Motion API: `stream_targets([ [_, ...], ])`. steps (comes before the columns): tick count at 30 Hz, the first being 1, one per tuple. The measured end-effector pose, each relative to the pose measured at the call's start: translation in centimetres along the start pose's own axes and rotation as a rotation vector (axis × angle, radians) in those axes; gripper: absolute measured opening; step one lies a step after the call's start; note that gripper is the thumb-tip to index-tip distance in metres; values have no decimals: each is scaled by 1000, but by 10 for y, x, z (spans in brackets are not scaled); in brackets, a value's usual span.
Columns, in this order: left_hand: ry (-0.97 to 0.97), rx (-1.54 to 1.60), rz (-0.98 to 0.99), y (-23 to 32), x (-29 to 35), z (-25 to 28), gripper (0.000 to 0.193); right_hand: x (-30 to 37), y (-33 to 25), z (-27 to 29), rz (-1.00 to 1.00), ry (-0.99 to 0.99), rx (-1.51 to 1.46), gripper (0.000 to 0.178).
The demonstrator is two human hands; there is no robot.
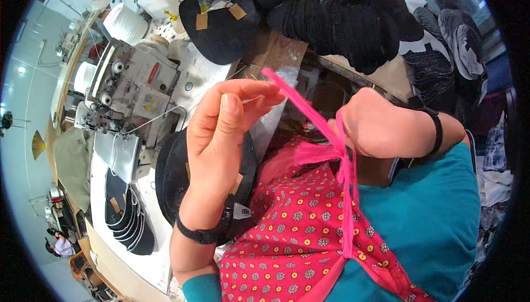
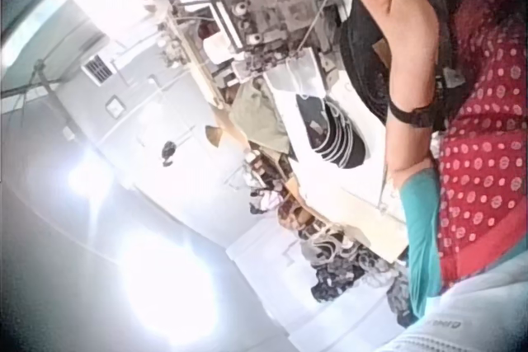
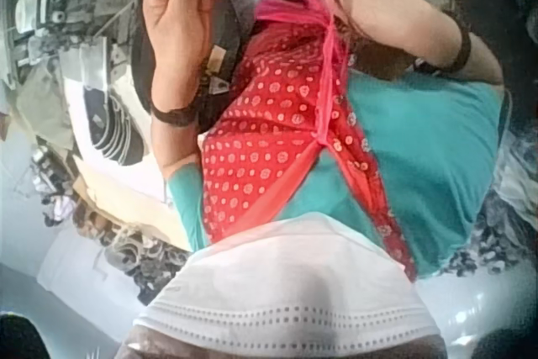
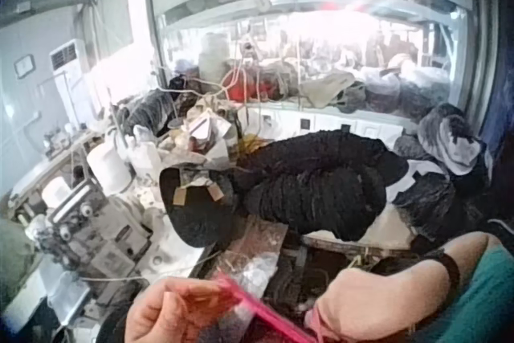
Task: Stitching decorative patches and edges onto black shoe upper components using an overlock sewing machine.
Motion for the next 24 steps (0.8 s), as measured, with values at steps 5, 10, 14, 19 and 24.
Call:
stream_targets([
  [5,-318,-451,175,-1,8,-4,25,5,13,12,54,423,-184,20],
  [10,-533,-765,133,-29,27,3,28,26,38,90,761,104,-328,21],
  [14,-884,-910,-201,-99,27,-20,29,15,37,130,564,173,-422,15],
  [19,-741,-352,-111,-148,33,-60,52,-72,3,146,580,387,-172,14],
  [24,-944,-682,304,-113,32,-24,43,-167,-73,128,904,555,-162,13],
])
Point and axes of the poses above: each hand's wrist, its own x-axis away from the middle knuckle, its own z-axis out of the back of the hand, y = z × x, the point moved 1 cm from there along -x, towards the middle knuckle, and after that the axes turned 4 degrees about -y, right-handed, at the moved point
